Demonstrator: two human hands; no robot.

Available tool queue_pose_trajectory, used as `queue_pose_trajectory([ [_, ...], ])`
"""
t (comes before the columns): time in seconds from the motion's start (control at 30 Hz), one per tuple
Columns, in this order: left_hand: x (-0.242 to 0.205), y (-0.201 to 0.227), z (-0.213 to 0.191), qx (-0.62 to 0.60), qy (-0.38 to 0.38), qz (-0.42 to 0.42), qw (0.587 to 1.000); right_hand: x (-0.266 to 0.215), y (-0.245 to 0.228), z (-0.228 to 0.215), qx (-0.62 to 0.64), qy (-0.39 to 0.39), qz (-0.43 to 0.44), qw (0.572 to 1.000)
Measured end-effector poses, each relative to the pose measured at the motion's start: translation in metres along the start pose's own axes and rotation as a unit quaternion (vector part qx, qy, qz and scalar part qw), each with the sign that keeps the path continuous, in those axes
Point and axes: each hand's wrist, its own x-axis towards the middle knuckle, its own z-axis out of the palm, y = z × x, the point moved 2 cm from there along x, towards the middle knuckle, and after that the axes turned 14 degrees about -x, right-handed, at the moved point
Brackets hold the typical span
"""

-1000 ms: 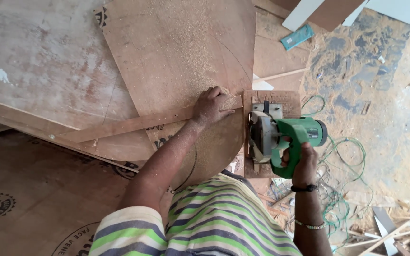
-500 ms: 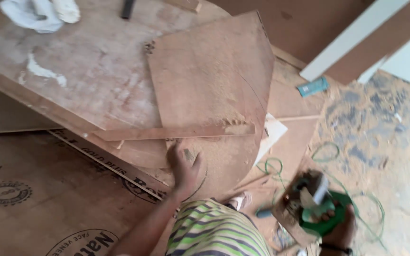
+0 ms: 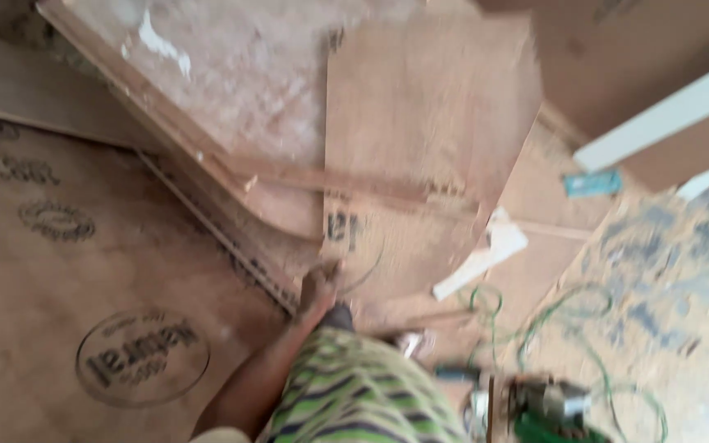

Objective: Measure, mark, and cut curved shapes from a plywood sheet using a circular saw and hand tools.

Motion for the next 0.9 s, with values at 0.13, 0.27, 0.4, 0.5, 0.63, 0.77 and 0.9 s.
queue_pose_trajectory([
  [0.13,0.017,0.005,-0.027,0.059,-0.033,-0.008,0.998,-0.033,0.010,0.026,-0.005,0.083,0.049,0.995],
  [0.27,0.050,-0.010,-0.087,0.164,-0.106,-0.013,0.981,-0.082,-0.007,0.070,-0.002,0.054,-0.002,0.999],
  [0.4,0.068,-0.048,-0.123,0.164,-0.088,-0.120,0.975,-0.111,-0.018,0.108,0.001,0.032,-0.020,0.999],
  [0.5,0.054,-0.043,-0.089,-0.045,-0.161,-0.262,0.950,-0.136,-0.022,0.133,0.023,0.025,-0.029,0.999],
  [0.63,0.048,-0.057,-0.069,-0.155,-0.244,-0.291,0.912,-0.159,-0.022,0.155,0.062,0.026,-0.046,0.997],
  [0.77,0.080,-0.024,-0.112,-0.102,-0.282,-0.292,0.908,-0.193,-0.009,0.172,0.065,0.041,-0.074,0.994],
  [0.9,0.118,-0.005,-0.175,0.102,-0.322,-0.228,0.913,-0.239,-0.002,0.209,0.015,0.032,-0.097,0.995],
])
